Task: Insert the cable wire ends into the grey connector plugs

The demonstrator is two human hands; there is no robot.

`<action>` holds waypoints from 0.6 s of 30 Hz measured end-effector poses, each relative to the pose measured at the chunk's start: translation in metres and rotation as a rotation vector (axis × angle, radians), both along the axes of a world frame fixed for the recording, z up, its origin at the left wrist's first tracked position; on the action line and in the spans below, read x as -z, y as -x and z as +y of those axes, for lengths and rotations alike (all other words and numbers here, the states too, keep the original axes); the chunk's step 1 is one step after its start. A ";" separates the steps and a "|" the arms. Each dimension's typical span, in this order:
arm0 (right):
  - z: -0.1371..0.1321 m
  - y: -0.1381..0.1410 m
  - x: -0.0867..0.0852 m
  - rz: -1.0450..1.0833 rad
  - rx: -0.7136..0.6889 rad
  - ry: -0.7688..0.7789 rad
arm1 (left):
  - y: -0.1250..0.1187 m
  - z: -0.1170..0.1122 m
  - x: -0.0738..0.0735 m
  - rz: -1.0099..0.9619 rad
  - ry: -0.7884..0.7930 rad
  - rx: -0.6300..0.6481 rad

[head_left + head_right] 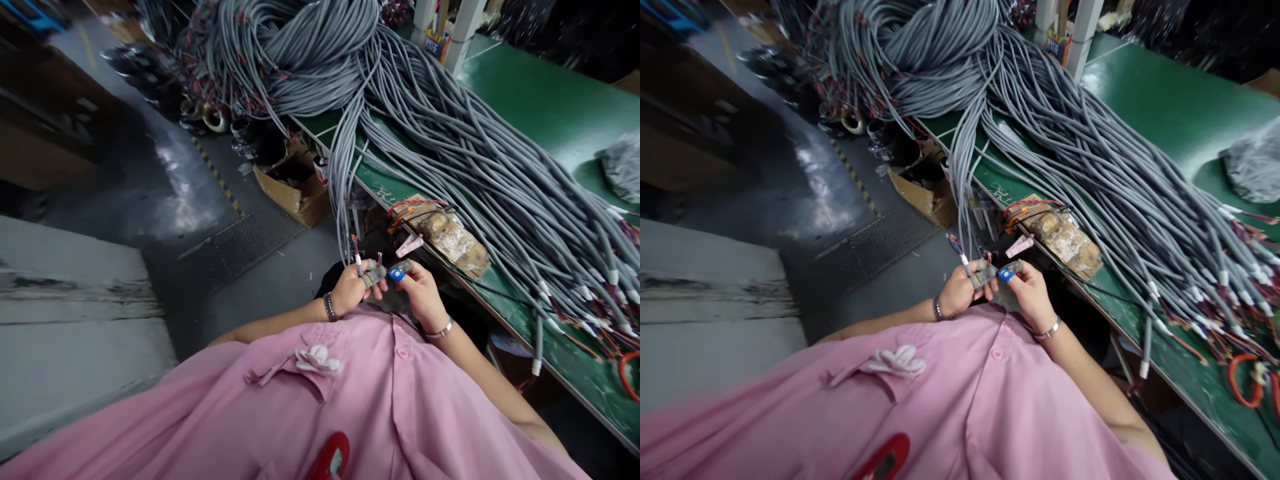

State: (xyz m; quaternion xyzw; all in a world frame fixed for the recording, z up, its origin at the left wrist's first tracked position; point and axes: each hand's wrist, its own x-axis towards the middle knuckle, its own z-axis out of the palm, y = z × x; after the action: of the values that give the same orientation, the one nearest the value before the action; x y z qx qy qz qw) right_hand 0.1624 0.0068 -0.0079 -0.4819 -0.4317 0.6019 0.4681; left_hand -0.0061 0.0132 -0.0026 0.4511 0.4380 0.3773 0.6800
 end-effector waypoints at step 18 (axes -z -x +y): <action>0.004 0.003 0.003 0.009 -0.028 0.005 | -0.002 -0.002 0.007 -0.035 0.103 0.039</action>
State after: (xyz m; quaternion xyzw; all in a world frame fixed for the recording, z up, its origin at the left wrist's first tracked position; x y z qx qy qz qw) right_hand 0.1594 0.0106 -0.0104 -0.4743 -0.4351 0.6115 0.4603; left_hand -0.0041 0.0112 -0.0093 0.4173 0.4360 0.3486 0.7171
